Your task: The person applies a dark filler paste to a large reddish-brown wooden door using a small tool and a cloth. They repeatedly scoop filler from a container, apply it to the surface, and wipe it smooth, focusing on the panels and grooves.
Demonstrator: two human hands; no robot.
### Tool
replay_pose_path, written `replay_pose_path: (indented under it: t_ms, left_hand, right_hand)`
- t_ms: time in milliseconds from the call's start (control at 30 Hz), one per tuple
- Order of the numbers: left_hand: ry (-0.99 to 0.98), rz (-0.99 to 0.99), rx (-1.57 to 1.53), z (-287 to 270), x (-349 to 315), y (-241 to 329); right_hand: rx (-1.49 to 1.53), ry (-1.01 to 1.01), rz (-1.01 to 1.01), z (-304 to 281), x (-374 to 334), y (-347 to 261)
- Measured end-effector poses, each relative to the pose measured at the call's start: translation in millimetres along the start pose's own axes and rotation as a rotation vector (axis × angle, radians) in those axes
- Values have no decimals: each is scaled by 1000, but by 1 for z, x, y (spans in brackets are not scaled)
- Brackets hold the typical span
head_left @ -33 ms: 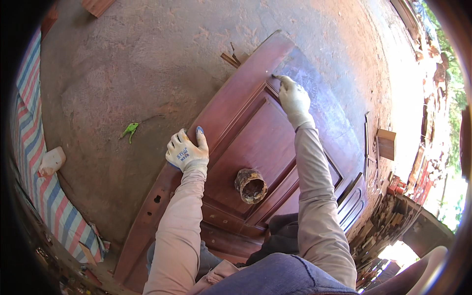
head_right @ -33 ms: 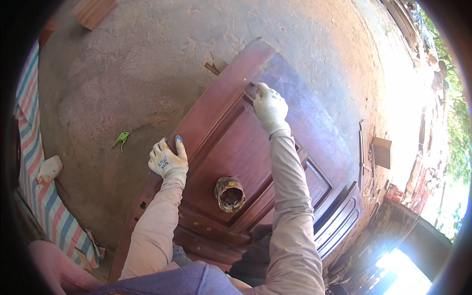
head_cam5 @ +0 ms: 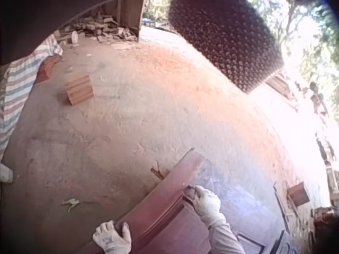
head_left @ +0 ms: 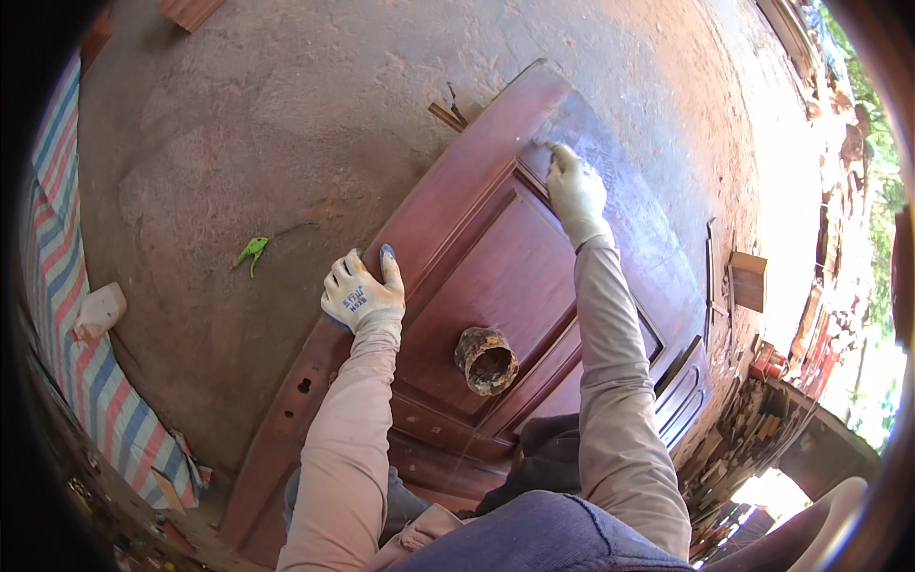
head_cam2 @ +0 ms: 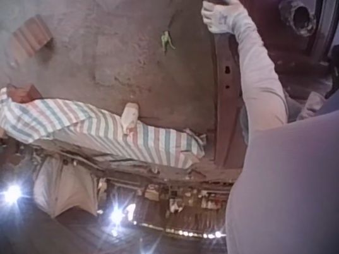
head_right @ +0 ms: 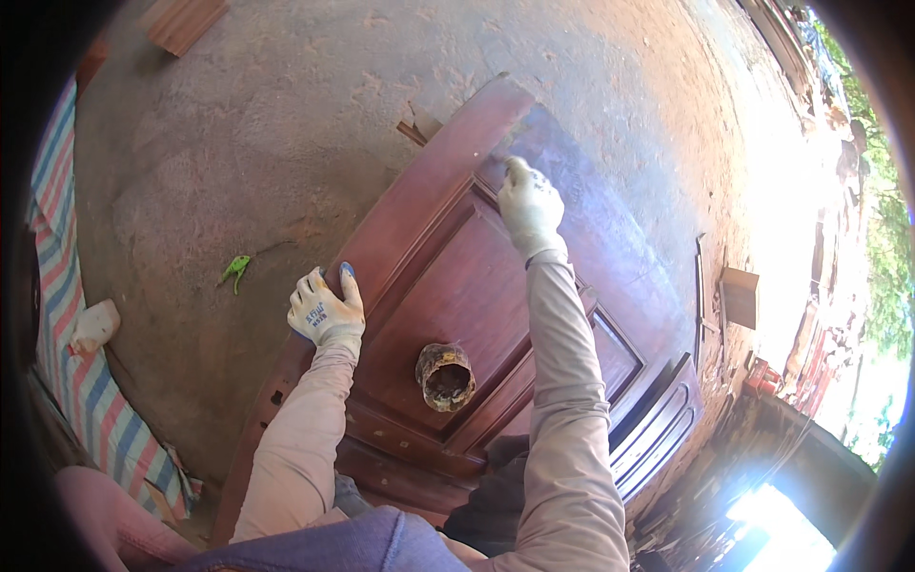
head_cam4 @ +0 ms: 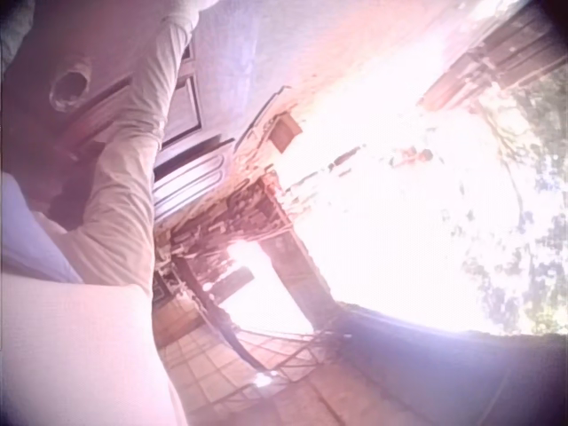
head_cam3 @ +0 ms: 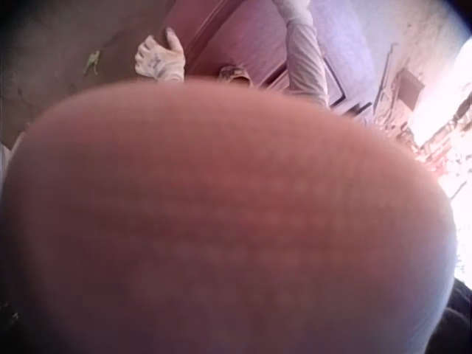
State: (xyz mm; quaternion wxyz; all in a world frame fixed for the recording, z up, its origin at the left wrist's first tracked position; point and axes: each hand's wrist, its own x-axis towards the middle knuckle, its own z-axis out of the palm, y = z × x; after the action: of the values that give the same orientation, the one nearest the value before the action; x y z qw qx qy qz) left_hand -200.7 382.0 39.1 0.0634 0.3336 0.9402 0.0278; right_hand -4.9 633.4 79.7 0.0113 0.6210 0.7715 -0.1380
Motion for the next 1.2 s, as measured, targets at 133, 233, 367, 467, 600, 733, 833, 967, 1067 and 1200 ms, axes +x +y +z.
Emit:
replay_pose_path:
  t_ms: [133,233,367,467,600,733,833,967,1067,1200]
  left_hand:
    - [27,12,14,7,5,6]
    - [46,17,26,12,5,6]
    - [65,6,30,12,7,-3]
    - [35,7,-7,10,5,6]
    - [11,-2,2,9,6,8]
    - [9,-10,18,9,7,2]
    - [11,11,23,8,5,8]
    - [17,13,22,6,5,6]
    - [9,6,35,3,7,4]
    - [-1,16,12,3,6,8]
  right_hand:
    - [14,151,18,-3,34,17]
    - [-121,53,-3,13,18,3]
    - [13,-92,-55,-2,15,-4]
    - [-27,26,28,-8,35,14]
    - [-35,7,16,5,23,4]
    - [-4,26,19,-4,35,6]
    - [-48,112,99,-4,55,24]
    - [-13,51,76,8,52,21]
    - [95,79,73,-7,60,25]
    - [98,238,152,-8,86,33]
